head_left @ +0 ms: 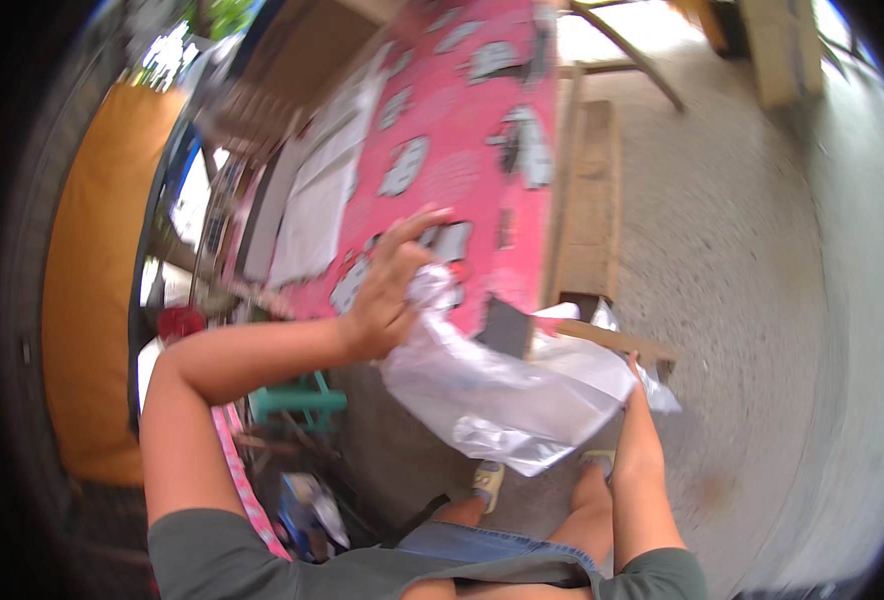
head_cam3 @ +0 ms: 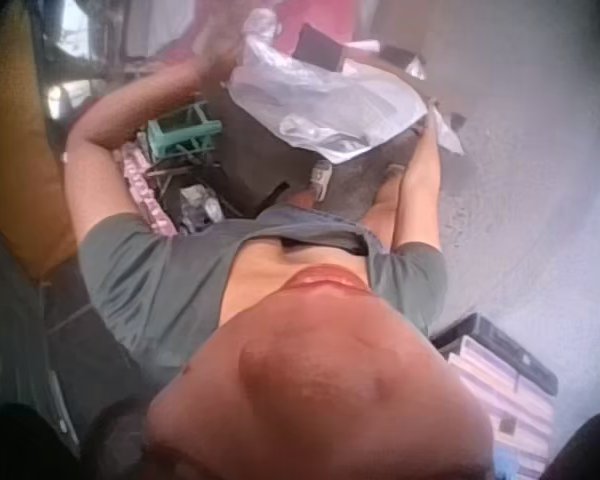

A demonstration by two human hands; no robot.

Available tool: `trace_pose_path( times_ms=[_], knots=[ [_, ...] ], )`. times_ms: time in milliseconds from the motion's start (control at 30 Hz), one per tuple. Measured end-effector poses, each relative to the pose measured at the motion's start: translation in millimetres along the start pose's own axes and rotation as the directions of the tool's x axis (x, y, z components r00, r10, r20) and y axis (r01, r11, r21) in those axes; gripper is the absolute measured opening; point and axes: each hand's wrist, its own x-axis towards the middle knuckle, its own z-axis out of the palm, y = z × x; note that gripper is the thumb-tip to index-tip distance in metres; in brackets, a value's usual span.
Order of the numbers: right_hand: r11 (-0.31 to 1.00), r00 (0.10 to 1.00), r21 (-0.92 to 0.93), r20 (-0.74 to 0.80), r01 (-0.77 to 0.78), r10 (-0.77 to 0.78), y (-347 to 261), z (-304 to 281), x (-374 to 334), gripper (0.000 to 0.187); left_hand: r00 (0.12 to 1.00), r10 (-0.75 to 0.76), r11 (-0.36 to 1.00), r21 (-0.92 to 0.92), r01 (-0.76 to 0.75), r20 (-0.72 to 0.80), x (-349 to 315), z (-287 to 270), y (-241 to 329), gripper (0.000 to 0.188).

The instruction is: The person wraps individual illustration boards in plastic sleeves and places them into a cardboard shipping box.

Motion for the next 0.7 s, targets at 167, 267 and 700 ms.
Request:
trace_pose_path(
  times_ms=[167, 267, 700],
  knots=[
    [0.977, 0.969, -0.132, -0.162, 0.166, -0.187, 23.1, -15.7, 24.6, 0.048, 0.999, 0.020, 1.000, 0.015, -0.019, -0.045, -3.2, -5.9, 4.6, 0.018],
    [0.861, 0.901, -0.402, -0.162, 0.312, -0.402, 51.0, -7.0, 9.2, 0.034, 0.980, 0.094, 0.965, -0.224, -0.133, -0.175, -29.4, -7.2, 2.2, 0.019],
    [-0.145, 0.903, -0.893, 0.430, 0.426, -0.003, 288.0, 158.3, -164.3, 0.018, -0.591, -0.807, -0.083, -0.993, 0.082, 0.019, -623.7, 32.8, 132.1, 0.018]
  ],
)
